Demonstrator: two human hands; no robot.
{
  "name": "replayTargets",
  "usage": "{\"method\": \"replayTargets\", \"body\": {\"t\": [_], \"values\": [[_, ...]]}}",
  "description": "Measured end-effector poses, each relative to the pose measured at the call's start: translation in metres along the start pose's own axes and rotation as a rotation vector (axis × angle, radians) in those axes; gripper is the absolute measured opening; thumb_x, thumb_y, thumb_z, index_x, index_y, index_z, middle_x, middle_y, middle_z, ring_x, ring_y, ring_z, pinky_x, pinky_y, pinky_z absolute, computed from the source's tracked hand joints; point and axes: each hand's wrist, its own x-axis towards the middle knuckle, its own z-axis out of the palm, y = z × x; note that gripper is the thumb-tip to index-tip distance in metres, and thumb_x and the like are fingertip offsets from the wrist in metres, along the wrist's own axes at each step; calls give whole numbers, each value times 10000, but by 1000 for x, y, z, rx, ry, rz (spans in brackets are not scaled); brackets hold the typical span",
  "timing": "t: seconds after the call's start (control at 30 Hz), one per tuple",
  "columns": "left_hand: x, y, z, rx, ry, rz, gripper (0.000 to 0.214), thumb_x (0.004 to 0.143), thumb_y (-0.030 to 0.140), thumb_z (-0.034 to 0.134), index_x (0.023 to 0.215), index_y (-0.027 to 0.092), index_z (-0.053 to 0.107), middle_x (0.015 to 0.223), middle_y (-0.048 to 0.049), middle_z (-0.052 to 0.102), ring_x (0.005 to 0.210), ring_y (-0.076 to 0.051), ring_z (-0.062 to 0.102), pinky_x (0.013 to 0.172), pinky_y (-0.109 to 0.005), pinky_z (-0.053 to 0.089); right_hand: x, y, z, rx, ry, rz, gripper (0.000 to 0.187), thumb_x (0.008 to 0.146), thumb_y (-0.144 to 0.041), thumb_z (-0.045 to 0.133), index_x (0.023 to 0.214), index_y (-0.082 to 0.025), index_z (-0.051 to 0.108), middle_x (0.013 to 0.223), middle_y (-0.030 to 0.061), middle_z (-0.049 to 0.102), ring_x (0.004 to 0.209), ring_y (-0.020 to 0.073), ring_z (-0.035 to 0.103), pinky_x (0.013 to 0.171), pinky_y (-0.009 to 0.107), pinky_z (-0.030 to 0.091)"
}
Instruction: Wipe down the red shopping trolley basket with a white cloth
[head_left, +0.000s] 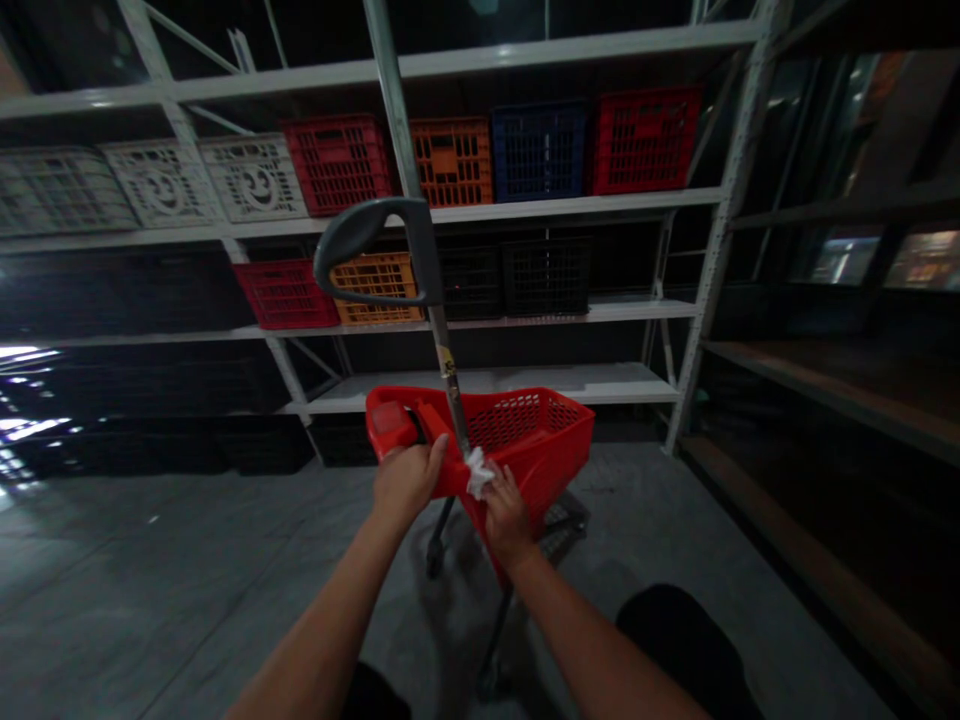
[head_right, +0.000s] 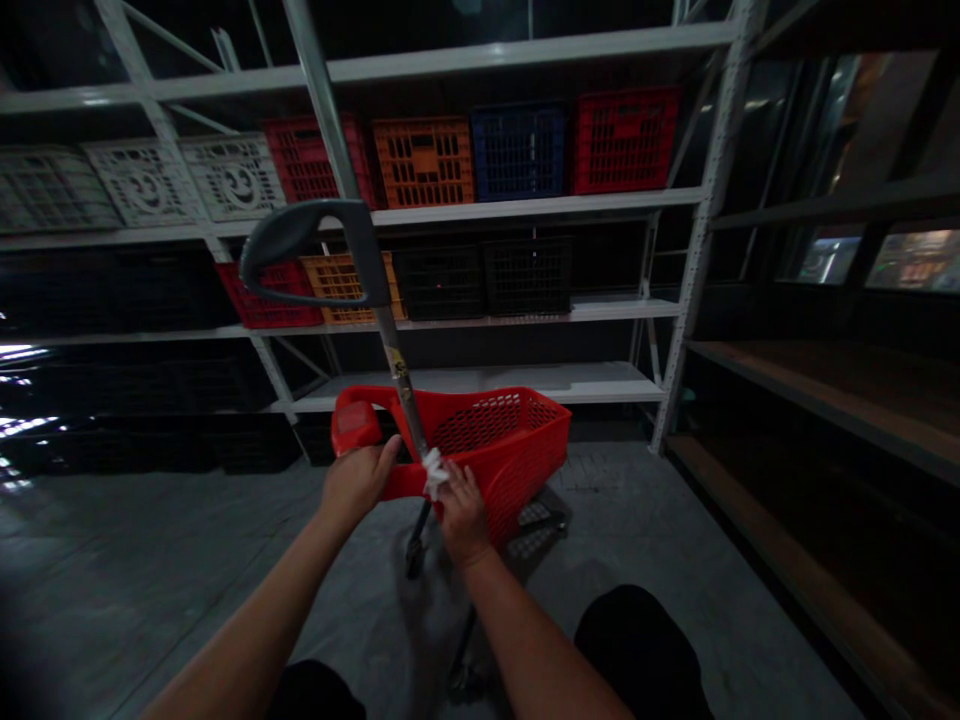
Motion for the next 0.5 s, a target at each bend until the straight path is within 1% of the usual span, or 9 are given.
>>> {"method": "replayTargets", "body": {"t": [0.07,0.17,0.23,0.27,0.33,0.4,0.5], "values": [[1,-1,-1,6,-1,20,777,848,571,46,701,144,679,722,-130,678,712,-223,628,639,-297,413,-1,1,0,-17,32,96,335,881,-117,321,1043,-157,612,1140,104,605,1226,181,406,1029,443,286],[2,0,-2,24,3,32,765,849,571,60,701,143,676,718,-128,679,714,-222,629,642,-295,408,9,-13,2,-28,82,170,222,856,-198,451,974,-174,637,1102,103,614,1171,222,442,998,459,288],[2,0,-1,34,-1,44,749,853,562,65,715,149,674,721,-124,681,720,-224,630,641,-293,407,20,-25,1,-37,113,216,171,806,-252,548,933,-194,646,1057,91,620,1070,240,485,944,456,319],[2,0,-1,40,-4,54,741,856,554,67,722,150,673,726,-123,682,726,-223,631,645,-292,408,26,-30,0,-34,126,233,139,784,-260,575,884,-201,652,1014,82,624,1004,235,504,907,441,343],[1,0,-1,51,-2,68,730,863,539,70,730,150,672,736,-122,685,735,-221,632,653,-290,407,35,-37,-4,7,152,239,71,762,-216,572,739,-194,636,890,65,615,871,201,522,824,380,392],[1,-1,-1,55,3,60,736,867,530,59,715,149,671,731,-122,686,732,-222,633,652,-291,407,42,-41,-7,87,172,218,122,737,-137,520,641,-183,579,785,51,572,775,164,518,741,306,424],[2,-2,-1,50,15,47,758,871,513,31,689,148,670,716,-122,686,726,-224,634,644,-295,405,47,-45,-7,205,162,201,129,684,-82,466,628,-185,520,741,36,527,713,140,509,667,247,439]]}}
